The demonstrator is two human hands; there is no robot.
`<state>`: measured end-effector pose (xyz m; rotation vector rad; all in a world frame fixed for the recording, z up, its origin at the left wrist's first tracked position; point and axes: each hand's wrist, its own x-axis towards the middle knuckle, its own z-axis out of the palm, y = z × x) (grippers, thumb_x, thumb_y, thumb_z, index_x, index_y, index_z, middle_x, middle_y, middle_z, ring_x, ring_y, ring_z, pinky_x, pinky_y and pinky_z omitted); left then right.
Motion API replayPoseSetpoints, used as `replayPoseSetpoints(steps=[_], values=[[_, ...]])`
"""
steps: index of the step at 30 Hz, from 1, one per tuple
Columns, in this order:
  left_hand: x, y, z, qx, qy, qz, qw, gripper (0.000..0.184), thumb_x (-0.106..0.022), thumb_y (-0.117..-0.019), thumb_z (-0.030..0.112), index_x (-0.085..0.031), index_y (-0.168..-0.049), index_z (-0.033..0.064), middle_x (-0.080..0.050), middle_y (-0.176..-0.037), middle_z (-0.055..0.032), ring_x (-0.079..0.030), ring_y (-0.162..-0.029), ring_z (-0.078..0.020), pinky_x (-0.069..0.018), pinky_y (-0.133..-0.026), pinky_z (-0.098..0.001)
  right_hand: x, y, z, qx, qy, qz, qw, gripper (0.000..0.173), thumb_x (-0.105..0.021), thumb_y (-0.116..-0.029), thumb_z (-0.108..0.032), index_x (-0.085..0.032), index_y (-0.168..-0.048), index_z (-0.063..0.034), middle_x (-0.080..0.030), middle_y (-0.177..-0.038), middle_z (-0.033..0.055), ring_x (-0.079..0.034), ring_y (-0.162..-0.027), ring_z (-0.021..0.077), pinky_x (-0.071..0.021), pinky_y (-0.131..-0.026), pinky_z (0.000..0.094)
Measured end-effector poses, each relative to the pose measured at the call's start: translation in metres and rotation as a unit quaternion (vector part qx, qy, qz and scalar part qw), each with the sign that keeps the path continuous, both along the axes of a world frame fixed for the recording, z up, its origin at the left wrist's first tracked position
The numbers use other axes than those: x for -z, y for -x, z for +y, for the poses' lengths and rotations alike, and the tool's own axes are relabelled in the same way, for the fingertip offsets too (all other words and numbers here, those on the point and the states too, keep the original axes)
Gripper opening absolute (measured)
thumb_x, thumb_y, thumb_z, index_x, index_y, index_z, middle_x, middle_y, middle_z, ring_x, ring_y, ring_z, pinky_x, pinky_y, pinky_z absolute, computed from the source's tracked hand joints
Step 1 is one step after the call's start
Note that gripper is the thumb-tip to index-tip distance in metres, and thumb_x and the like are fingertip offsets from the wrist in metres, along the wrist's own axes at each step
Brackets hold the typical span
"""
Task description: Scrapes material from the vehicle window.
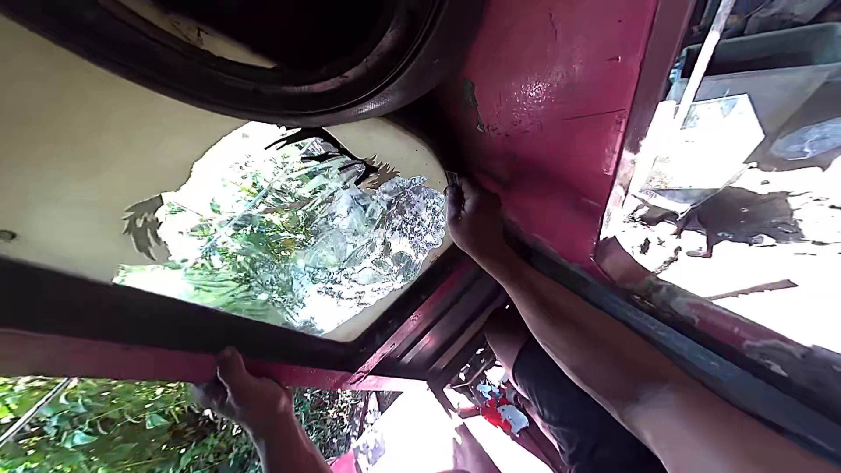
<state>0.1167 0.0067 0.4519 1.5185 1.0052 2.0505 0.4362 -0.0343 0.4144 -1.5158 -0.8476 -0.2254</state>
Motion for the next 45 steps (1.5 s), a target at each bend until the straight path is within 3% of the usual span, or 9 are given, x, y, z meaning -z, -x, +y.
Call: replayPoseSetpoints(steps=[5,9,11,16,28,31,35,38,45], values=[[0.000,0.001,0.003,0.008,0.001,0.000,1.000,0.036,-0.044,-0.1049,0.007,-0.040,-0.137,-0.0079,-0.062,-0.116,-0.0059,-0.064,-0.106,-0.0055,-0.0537,-0.097,-0.0264,-0.009,0.007,-0.002,0.014,0.037,0.012,0.999,0.030,-0.048,-0.1035,-0.014,-0.071,-0.113,0.0033,-0.071,-0.083,0.0182,-0.071,-0.075,0.0332,-0.0546,-0.066,0.0508],[-0.001,-0.002,0.001,0.014,0.006,-0.010,1.000,0.037,-0.045,-0.1056,0.009,-0.040,-0.140,-0.0041,-0.062,-0.115,-0.0042,-0.065,-0.104,-0.0049,-0.0552,-0.094,-0.0265,-0.022,0.009,-0.007,-0.031,0.083,0.078,0.993,0.036,-0.045,-0.1073,-0.019,-0.069,-0.120,0.0037,-0.072,-0.101,0.0235,-0.070,-0.095,0.0374,-0.0527,-0.085,0.0558],[0.000,0.000,0.004,0.029,-0.007,-0.001,1.000,0.037,-0.047,-0.1043,0.010,-0.041,-0.138,-0.0022,-0.063,-0.114,-0.0027,-0.065,-0.104,-0.0046,-0.0558,-0.093,-0.0270,-0.022,0.009,-0.006,-0.038,0.067,0.096,0.992,0.037,-0.044,-0.1066,-0.018,-0.069,-0.123,0.0038,-0.072,-0.104,0.0246,-0.070,-0.098,0.0373,-0.0521,-0.088,0.0556],[0.000,0.000,0.005,0.030,-0.002,-0.008,1.000,0.037,-0.050,-0.1040,0.012,-0.043,-0.138,-0.0010,-0.064,-0.115,-0.0041,-0.066,-0.105,-0.0069,-0.0563,-0.094,-0.0278,-0.024,0.005,-0.006,-0.058,0.039,0.119,0.990,0.030,-0.047,-0.1049,-0.015,-0.070,-0.108,0.0048,-0.069,-0.092,0.0209,-0.067,-0.086,0.0322,-0.0513,-0.079,0.0518],[-0.002,-0.002,0.004,0.025,-0.010,-0.019,0.999,0.037,-0.048,-0.1038,0.007,-0.042,-0.138,-0.0070,-0.063,-0.117,-0.0073,-0.066,-0.106,-0.0069,-0.0549,-0.096,-0.0261,-0.018,0.016,-0.007,-0.082,0.029,0.152,0.985,0.025,-0.051,-0.1026,-0.012,-0.067,-0.091,0.0024,-0.059,-0.074,0.0120,-0.059,-0.071,0.0250,-0.0477,-0.068,0.0468],[-0.001,-0.002,0.004,0.027,-0.013,-0.017,0.999,0.036,-0.047,-0.1041,0.006,-0.042,-0.137,-0.0072,-0.063,-0.116,-0.0072,-0.066,-0.106,-0.0069,-0.0550,-0.096,-0.0263,-0.005,0.028,-0.004,-0.108,0.017,0.151,0.982,0.025,-0.050,-0.1014,-0.012,-0.059,-0.081,-0.0014,-0.048,-0.064,0.0056,-0.050,-0.059,0.0194,-0.0416,-0.058,0.0418],[0.001,0.002,0.004,0.030,-0.012,-0.006,0.999,0.039,-0.048,-0.1038,0.006,-0.040,-0.139,-0.0065,-0.063,-0.118,-0.0063,-0.065,-0.108,-0.0061,-0.0545,-0.097,-0.0254,0.015,0.033,-0.002,-0.234,-0.048,0.239,0.941,0.026,-0.049,-0.1065,-0.016,-0.063,-0.092,-0.0002,-0.052,-0.063,0.0017,-0.051,-0.049,0.0107,-0.0489,-0.052,0.0311],[0.003,0.005,0.008,0.040,-0.023,-0.001,0.999,0.040,-0.048,-0.1030,0.006,-0.038,-0.140,-0.0065,-0.063,-0.117,-0.0045,-0.065,-0.107,-0.0052,-0.0546,-0.097,-0.0254,0.015,0.029,-0.005,-0.267,-0.091,0.295,0.913,0.026,-0.046,-0.1098,-0.016,-0.064,-0.100,0.0004,-0.054,-0.060,-0.0014,-0.047,-0.044,0.0033,-0.0423,-0.044,0.0201],[0.007,0.004,0.009,0.039,-0.035,-0.011,0.999,0.036,-0.043,-0.1040,0.008,-0.038,-0.137,-0.0045,-0.063,-0.113,-0.0004,-0.066,-0.104,-0.0037,-0.0551,-0.095,-0.0256,0.007,0.014,0.001,-0.221,-0.087,0.329,0.914,0.031,-0.046,-0.1111,-0.021,-0.065,-0.100,0.0007,-0.060,-0.067,0.0003,-0.049,-0.046,0.0037,-0.0448,-0.046,0.0211]])
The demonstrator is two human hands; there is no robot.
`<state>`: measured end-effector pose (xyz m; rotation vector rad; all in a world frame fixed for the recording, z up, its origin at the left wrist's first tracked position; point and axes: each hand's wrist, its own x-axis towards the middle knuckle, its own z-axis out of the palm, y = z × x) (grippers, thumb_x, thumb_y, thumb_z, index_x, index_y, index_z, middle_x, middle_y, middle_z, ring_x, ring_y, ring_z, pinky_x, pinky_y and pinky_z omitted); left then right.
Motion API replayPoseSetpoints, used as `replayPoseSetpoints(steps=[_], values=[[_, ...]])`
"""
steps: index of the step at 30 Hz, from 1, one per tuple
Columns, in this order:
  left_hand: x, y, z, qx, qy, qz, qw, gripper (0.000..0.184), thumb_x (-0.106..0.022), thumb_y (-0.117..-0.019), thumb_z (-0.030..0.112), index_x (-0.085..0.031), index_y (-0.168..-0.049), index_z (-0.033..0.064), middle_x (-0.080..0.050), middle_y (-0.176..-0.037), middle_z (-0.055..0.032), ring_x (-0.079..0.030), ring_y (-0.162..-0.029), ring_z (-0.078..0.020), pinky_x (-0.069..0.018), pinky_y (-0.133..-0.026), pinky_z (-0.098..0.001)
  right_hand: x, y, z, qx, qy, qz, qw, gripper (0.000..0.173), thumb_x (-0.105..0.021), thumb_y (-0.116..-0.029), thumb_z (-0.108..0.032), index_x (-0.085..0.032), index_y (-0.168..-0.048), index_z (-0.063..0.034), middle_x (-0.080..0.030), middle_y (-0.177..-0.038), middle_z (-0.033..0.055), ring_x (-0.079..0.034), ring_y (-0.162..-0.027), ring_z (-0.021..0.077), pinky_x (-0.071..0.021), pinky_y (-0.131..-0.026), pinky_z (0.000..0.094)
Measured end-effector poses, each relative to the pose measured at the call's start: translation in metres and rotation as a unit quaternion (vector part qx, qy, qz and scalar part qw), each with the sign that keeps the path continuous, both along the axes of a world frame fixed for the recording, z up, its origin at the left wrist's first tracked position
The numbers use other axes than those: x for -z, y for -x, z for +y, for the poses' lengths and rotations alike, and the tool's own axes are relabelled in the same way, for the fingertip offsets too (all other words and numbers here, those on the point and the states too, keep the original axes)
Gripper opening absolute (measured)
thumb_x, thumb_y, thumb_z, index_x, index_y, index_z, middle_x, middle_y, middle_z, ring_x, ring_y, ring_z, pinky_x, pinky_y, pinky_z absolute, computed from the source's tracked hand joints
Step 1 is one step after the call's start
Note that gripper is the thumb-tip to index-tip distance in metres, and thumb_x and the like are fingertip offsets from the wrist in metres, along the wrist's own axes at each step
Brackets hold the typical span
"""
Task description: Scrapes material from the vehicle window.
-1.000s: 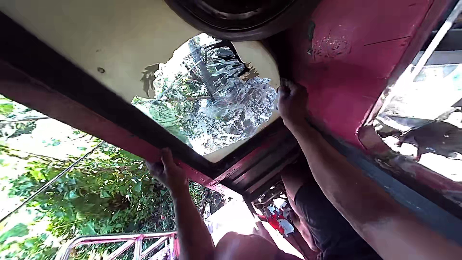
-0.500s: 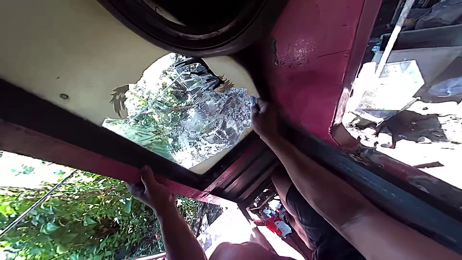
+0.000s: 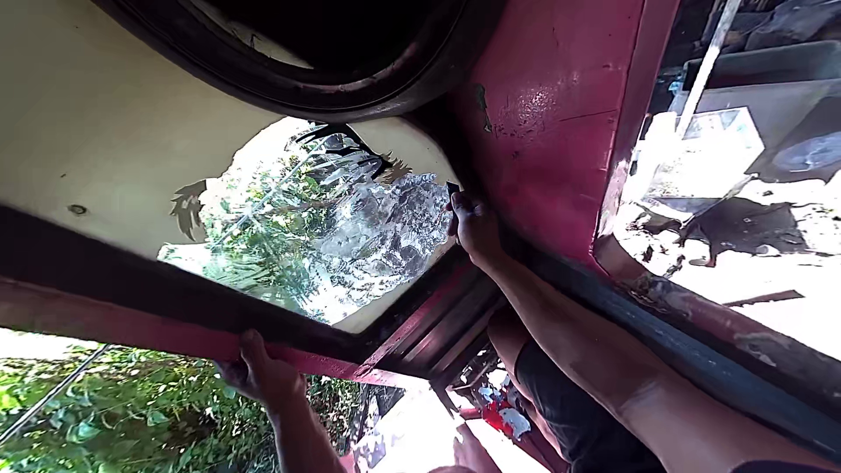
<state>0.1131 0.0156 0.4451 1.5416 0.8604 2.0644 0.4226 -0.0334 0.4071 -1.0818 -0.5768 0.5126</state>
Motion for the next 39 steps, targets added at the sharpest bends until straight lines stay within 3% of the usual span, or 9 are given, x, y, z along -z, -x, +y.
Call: replayPoseSetpoints(steps=[3,7,10,25,34,39], values=[[-0.001,-0.003,-0.003,-0.010,0.007,-0.005,1.000,0.032,-0.042,-0.1044,0.008,-0.040,-0.135,-0.0033,-0.063,-0.110,0.0015,-0.065,-0.102,-0.0023,-0.0548,-0.095,-0.0246,0.003,-0.004,0.003,-0.001,-0.004,0.012,1.000,0.031,-0.047,-0.1107,-0.019,-0.065,-0.096,0.0017,-0.056,-0.062,-0.0010,-0.049,-0.044,0.0030,-0.0451,-0.045,0.0203],[-0.003,-0.004,-0.004,-0.019,0.011,0.003,1.000,0.029,-0.040,-0.1046,0.009,-0.043,-0.131,-0.0015,-0.063,-0.107,0.0032,-0.066,-0.100,-0.0015,-0.0554,-0.093,-0.0244,0.009,-0.010,0.009,0.008,-0.010,-0.054,0.998,0.030,-0.048,-0.1097,-0.019,-0.065,-0.094,0.0008,-0.058,-0.067,0.0010,-0.051,-0.050,0.0067,-0.0486,-0.053,0.0259],[-0.001,-0.002,-0.002,-0.025,0.003,0.005,1.000,0.028,-0.039,-0.1056,0.010,-0.044,-0.131,-0.0016,-0.064,-0.107,0.0034,-0.066,-0.100,-0.0016,-0.0553,-0.093,-0.0247,0.011,-0.013,0.010,0.002,-0.030,-0.058,0.998,0.030,-0.049,-0.1093,-0.018,-0.065,-0.091,0.0000,-0.057,-0.068,-0.0003,-0.050,-0.049,0.0038,-0.0483,-0.051,0.0225],[0.001,-0.002,0.001,-0.036,-0.006,-0.003,0.999,0.027,-0.037,-0.1057,0.011,-0.045,-0.129,-0.0001,-0.064,-0.106,0.0027,-0.066,-0.100,-0.0036,-0.0556,-0.094,-0.0267,0.004,-0.017,0.009,0.033,0.042,-0.140,0.989,0.037,-0.048,-0.1097,-0.025,-0.067,-0.087,-0.0023,-0.058,-0.066,0.0018,-0.054,-0.053,0.0098,-0.0501,-0.056,0.0321],[0.002,0.000,0.003,-0.038,-0.021,-0.001,0.999,0.026,-0.038,-0.1048,0.010,-0.046,-0.127,-0.0003,-0.064,-0.105,0.0029,-0.066,-0.100,-0.0037,-0.0556,-0.093,-0.0269,-0.009,-0.021,0.003,0.001,0.070,-0.132,0.989,0.039,-0.046,-0.1109,-0.026,-0.065,-0.086,-0.0033,-0.054,-0.064,-0.0001,-0.050,-0.050,0.0080,-0.0472,-0.054,0.0293],[0.002,-0.001,0.004,-0.036,-0.030,-0.010,0.999,0.026,-0.040,-0.1046,0.011,-0.046,-0.126,-0.0019,-0.065,-0.103,0.0027,-0.067,-0.097,-0.0041,-0.0564,-0.092,-0.0268,-0.010,-0.023,0.006,-0.020,0.021,-0.114,0.993,0.033,-0.047,-0.1098,-0.020,-0.064,-0.088,-0.0010,-0.057,-0.070,0.0015,-0.050,-0.049,0.0064,-0.0487,-0.051,0.0259]])
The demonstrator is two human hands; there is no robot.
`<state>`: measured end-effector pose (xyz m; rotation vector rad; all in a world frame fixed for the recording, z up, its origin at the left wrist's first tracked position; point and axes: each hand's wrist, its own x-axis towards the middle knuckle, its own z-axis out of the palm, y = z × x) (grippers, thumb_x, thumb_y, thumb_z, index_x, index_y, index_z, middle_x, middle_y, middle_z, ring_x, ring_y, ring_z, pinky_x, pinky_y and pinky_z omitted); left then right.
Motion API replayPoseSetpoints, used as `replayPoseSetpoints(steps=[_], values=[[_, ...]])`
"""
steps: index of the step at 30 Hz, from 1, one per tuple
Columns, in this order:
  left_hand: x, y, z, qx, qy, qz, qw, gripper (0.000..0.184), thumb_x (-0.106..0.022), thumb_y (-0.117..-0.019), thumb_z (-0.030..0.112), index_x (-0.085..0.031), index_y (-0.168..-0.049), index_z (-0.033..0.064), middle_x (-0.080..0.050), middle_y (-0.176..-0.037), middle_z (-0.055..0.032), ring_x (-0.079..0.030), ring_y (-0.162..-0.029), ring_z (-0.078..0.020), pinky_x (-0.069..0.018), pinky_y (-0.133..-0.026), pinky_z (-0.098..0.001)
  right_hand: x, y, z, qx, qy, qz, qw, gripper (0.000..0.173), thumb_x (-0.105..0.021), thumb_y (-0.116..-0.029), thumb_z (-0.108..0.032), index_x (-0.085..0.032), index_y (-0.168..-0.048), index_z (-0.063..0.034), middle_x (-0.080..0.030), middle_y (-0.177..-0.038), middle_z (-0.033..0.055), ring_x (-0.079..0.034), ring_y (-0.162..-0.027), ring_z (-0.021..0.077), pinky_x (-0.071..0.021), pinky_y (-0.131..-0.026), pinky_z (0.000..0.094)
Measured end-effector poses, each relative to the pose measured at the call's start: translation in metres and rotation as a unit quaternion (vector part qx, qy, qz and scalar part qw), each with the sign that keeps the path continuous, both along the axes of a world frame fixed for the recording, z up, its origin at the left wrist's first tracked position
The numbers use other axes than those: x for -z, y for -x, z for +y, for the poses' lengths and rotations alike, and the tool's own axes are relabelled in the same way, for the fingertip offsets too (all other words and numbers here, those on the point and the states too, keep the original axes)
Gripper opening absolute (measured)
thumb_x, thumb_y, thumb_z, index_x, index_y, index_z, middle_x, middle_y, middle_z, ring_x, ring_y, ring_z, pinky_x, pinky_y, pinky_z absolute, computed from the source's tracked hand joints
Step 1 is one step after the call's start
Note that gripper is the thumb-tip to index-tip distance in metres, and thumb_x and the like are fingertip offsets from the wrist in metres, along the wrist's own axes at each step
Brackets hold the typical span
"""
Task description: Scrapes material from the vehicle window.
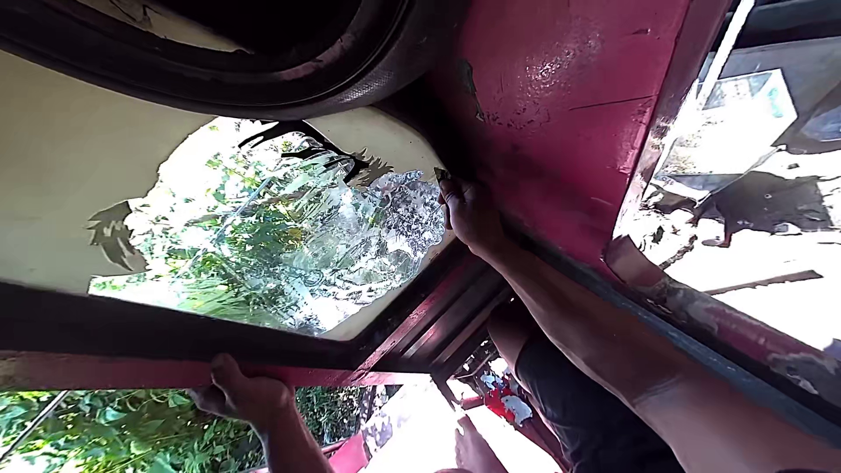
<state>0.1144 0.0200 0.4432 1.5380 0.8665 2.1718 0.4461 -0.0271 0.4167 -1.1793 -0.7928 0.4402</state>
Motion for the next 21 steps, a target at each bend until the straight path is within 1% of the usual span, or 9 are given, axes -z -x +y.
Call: replayPoseSetpoints(steps=[2,3,4,5,8,9,13,17,21], values=[[0.000,0.000,0.001,0.001,-0.004,0.003,1.000,0.026,-0.040,-0.1042,0.011,-0.046,-0.126,-0.0013,-0.065,-0.102,0.0034,-0.067,-0.096,-0.0037,-0.0567,-0.091,-0.0266,-0.011,-0.003,-0.010,-0.061,0.002,0.069,0.996,0.030,-0.046,-0.1108,-0.019,-0.063,-0.094,-0.0001,-0.055,-0.071,0.0002,-0.046,-0.048,0.0036,-0.0446,-0.048,0.0203],[0.000,0.000,0.002,0.001,-0.003,0.003,1.000,0.026,-0.040,-0.1045,0.011,-0.046,-0.126,-0.0017,-0.065,-0.102,0.0028,-0.067,-0.097,-0.0040,-0.0565,-0.092,-0.0268,-0.020,-0.006,-0.018,-0.105,0.007,0.128,0.986,0.028,-0.045,-0.1114,-0.019,-0.060,-0.095,-0.0021,-0.050,-0.066,-0.0030,-0.040,-0.044,0.0010,-0.0389,-0.043,0.0165],[-0.001,0.000,0.002,0.002,-0.001,0.005,1.000,0.026,-0.039,-0.1045,0.010,-0.045,-0.127,-0.0023,-0.064,-0.102,0.0022,-0.067,-0.097,-0.0042,-0.0562,-0.092,-0.0270,-0.028,-0.010,-0.025,-0.142,0.012,0.192,0.971,0.029,-0.045,-0.1111,-0.020,-0.057,-0.089,-0.0062,-0.043,-0.056,-0.0064,-0.033,-0.039,-0.0007,-0.0305,-0.037,0.0151],[0.000,-0.001,0.002,0.001,-0.003,0.007,1.000,0.026,-0.039,-0.1046,0.010,-0.045,-0.127,-0.0030,-0.064,-0.103,0.0013,-0.067,-0.098,-0.0046,-0.0560,-0.093,-0.0273,-0.034,-0.015,-0.030,-0.182,0.016,0.247,0.952,0.030,-0.044,-0.1108,-0.021,-0.055,-0.086,-0.0086,-0.037,-0.051,-0.0082,-0.028,-0.036,-0.0016,-0.0254,-0.034,0.0145],[-0.001,-0.003,-0.002,0.000,-0.003,0.003,1.000,0.023,-0.039,-0.1063,0.009,-0.047,-0.125,-0.0020,-0.065,-0.102,0.0012,-0.068,-0.098,-0.0050,-0.0568,-0.092,-0.0274,-0.035,-0.025,-0.034,-0.261,0.001,0.349,0.900,0.028,-0.043,-0.1105,-0.023,-0.054,-0.088,-0.0105,-0.032,-0.048,-0.0093,-0.026,-0.034,-0.0012,-0.0242,-0.032,0.0146],[-0.002,-0.003,-0.003,0.002,0.001,0.006,1.000,0.023,-0.038,-0.1064,0.009,-0.047,-0.126,-0.0016,-0.065,-0.102,0.0019,-0.067,-0.098,-0.0042,-0.0565,-0.092,-0.0267,-0.033,-0.024,-0.033,-0.259,-0.006,0.348,0.901,0.028,-0.043,-0.1105,-0.024,-0.054,-0.089,-0.0110,-0.033,-0.048,-0.0094,-0.026,-0.034,-0.0012,-0.0251,-0.032,0.0145],[-0.003,-0.004,-0.006,-0.004,0.031,0.010,0.999,0.023,-0.037,-0.1078,0.011,-0.049,-0.124,-0.0006,-0.065,-0.101,0.0026,-0.067,-0.096,-0.0031,-0.0567,-0.091,-0.0255,-0.023,-0.005,-0.029,-0.143,-0.007,0.246,0.959,0.029,-0.046,-0.1109,-0.023,-0.059,-0.090,-0.0064,-0.047,-0.054,-0.0053,-0.036,-0.038,0.0009,-0.0300,-0.037,0.0166],[-0.005,-0.005,-0.009,-0.023,0.046,0.022,0.998,0.023,-0.039,-0.1080,0.015,-0.051,-0.122,0.0017,-0.065,-0.100,0.0053,-0.067,-0.095,-0.0004,-0.0563,-0.090,-0.0236,-0.012,0.003,-0.017,-0.120,-0.048,0.254,0.959,0.024,-0.045,-0.1109,-0.017,-0.059,-0.096,-0.0041,-0.056,-0.062,-0.0028,-0.038,-0.039,0.0006,-0.0326,-0.037,0.0154],[-0.003,-0.004,-0.004,-0.024,0.030,0.021,0.999,0.026,-0.037,-0.1073,0.014,-0.048,-0.127,-0.0007,-0.063,-0.105,0.0031,-0.065,-0.100,-0.0010,-0.0550,-0.093,-0.0243,-0.019,0.011,-0.011,-0.110,-0.042,0.301,0.946,0.024,-0.045,-0.1113,-0.018,-0.058,-0.097,-0.0038,-0.053,-0.059,-0.0013,-0.038,-0.037,0.0020,-0.0320,-0.035,0.0164]])
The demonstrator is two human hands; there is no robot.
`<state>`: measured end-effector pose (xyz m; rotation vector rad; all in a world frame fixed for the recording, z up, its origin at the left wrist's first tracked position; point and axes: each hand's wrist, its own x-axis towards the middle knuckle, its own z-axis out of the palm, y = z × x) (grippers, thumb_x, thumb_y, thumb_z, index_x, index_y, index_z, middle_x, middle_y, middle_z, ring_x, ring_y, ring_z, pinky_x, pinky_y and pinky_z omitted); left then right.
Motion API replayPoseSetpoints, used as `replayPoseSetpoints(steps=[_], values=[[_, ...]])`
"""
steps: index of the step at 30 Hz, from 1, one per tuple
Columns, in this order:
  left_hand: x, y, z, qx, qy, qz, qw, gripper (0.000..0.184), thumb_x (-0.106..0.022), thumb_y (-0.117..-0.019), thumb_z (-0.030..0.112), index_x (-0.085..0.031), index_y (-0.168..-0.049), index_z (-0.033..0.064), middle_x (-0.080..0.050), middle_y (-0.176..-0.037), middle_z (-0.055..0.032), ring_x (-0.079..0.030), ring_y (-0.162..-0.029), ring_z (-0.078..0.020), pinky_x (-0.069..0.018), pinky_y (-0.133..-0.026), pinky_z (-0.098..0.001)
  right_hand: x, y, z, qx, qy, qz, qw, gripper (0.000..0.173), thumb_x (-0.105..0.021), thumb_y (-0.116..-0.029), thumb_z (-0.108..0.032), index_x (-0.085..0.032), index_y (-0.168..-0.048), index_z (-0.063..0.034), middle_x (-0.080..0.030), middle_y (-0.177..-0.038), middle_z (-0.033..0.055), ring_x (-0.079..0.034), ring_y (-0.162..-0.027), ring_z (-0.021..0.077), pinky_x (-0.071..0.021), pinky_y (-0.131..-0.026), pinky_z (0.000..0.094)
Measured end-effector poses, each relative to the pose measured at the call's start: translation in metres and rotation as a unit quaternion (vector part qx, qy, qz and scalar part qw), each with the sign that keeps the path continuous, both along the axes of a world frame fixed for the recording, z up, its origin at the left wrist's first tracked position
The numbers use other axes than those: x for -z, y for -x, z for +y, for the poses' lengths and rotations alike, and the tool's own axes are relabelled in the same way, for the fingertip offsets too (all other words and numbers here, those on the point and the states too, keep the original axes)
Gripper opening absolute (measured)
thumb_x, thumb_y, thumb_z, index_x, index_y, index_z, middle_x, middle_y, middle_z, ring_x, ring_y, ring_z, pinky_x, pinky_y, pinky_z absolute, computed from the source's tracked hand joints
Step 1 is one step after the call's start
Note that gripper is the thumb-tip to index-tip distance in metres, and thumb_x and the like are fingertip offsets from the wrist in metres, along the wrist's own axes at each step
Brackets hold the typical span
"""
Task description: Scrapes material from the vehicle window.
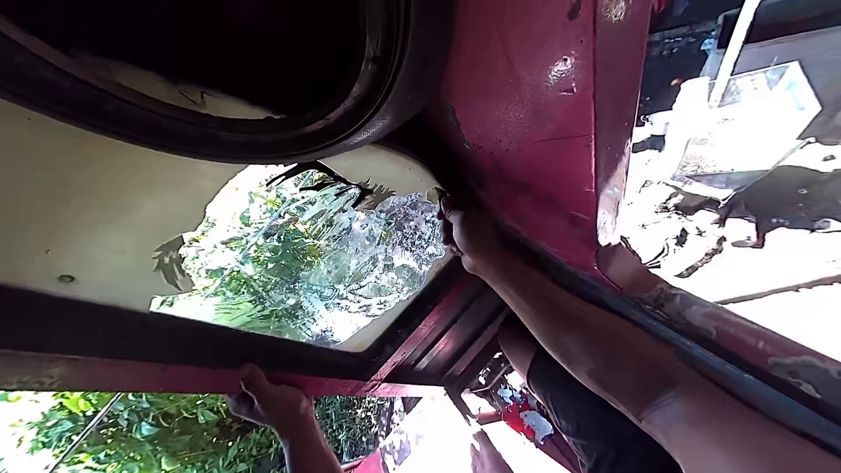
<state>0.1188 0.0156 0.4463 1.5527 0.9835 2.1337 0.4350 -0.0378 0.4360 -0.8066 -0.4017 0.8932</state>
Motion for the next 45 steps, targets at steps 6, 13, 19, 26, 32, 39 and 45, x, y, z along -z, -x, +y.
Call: replayPoseSetpoints(steps=[6,13,19,26,32,39,45], values=[[0.001,-0.003,-0.002,-0.005,-0.013,-0.005,1.000,0.025,-0.038,-0.1063,0.012,-0.048,-0.126,0.0000,-0.064,-0.104,0.0044,-0.066,-0.099,0.0000,-0.0550,-0.092,-0.0233,-0.007,0.009,0.004,-0.001,-0.003,0.037,0.999,0.029,-0.041,-0.1120,-0.019,-0.054,-0.089,-0.0063,-0.048,-0.055,-0.0028,-0.037,-0.037,0.0027,-0.0320,-0.035,0.0175],[0.003,0.001,0.003,0.000,-0.033,-0.009,0.999,0.022,-0.040,-0.1054,0.012,-0.051,-0.120,0.0000,-0.065,-0.098,0.0050,-0.067,-0.095,-0.0007,-0.0564,-0.090,-0.0237,-0.072,0.004,-0.005,0.124,-0.089,-0.257,0.954,0.023,-0.053,-0.1069,-0.016,-0.065,-0.096,0.0005,-0.060,-0.074,0.0049,-0.056,-0.052,0.0111,-0.0542,-0.051,0.0298],[0.004,-0.001,0.001,0.012,-0.038,-0.006,0.999,0.023,-0.042,-0.1052,0.013,-0.049,-0.121,-0.0024,-0.065,-0.099,0.0051,-0.067,-0.096,-0.0003,-0.0564,-0.090,-0.0235,0.046,0.052,-0.041,-0.040,-0.045,-0.079,0.995,0.029,-0.044,-0.1098,-0.015,-0.060,-0.089,-0.0022,-0.051,-0.052,-0.0023,-0.047,-0.041,0.0044,-0.0410,-0.042,0.0204],[-0.004,0.001,-0.014,-0.153,-0.008,0.107,0.982,0.054,-0.053,-0.1031,0.012,-0.032,-0.146,-0.0134,-0.051,-0.139,-0.0211,-0.053,-0.129,-0.0149,-0.0451,-0.107,-0.0263,0.090,0.054,-0.042,-0.070,-0.011,-0.050,0.996,0.032,-0.041,-0.1100,-0.010,-0.059,-0.084,-0.0039,-0.051,-0.050,-0.0048,-0.045,-0.039,0.0014,-0.0375,-0.040,0.0167],[-0.045,-0.046,-0.044,-0.155,-0.263,0.405,0.862,0.032,-0.066,-0.0959,0.023,-0.061,-0.103,-0.0080,-0.063,-0.102,-0.0223,-0.061,-0.104,-0.0219,-0.0500,-0.092,-0.0306,0.078,0.037,-0.038,-0.039,-0.029,-0.076,0.996,0.033,-0.041,-0.1097,-0.009,-0.060,-0.084,-0.0022,-0.053,-0.050,-0.0030,-0.047,-0.040,0.0026,-0.0400,-0.042,0.0175],[-0.055,-0.195,-0.031,-0.054,-0.283,0.626,0.724,0.028,-0.071,-0.0921,0.022,-0.073,-0.115,0.0057,-0.068,-0.110,-0.0212,-0.063,-0.103,-0.0445,-0.0480,-0.082,-0.0596,0.085,0.035,-0.051,-0.047,-0.058,-0.066,0.995,0.032,-0.041,-0.1092,-0.008,-0.059,-0.083,-0.0034,-0.053,-0.050,-0.0024,-0.048,-0.040,0.0027,-0.0405,-0.042,0.0174],[-0.043,-0.239,-0.002,-0.112,-0.350,0.648,0.667,0.020,-0.070,-0.0951,0.026,-0.076,-0.108,0.0120,-0.069,-0.108,-0.0149,-0.061,-0.098,-0.0427,-0.0433,-0.079,-0.0580,0.111,0.032,-0.068,-0.054,-0.021,-0.035,0.998,0.030,-0.042,-0.1091,-0.008,-0.061,-0.086,-0.0038,-0.054,-0.054,-0.0061,-0.048,-0.042,0.0007,-0.0420,-0.044,0.0163]])
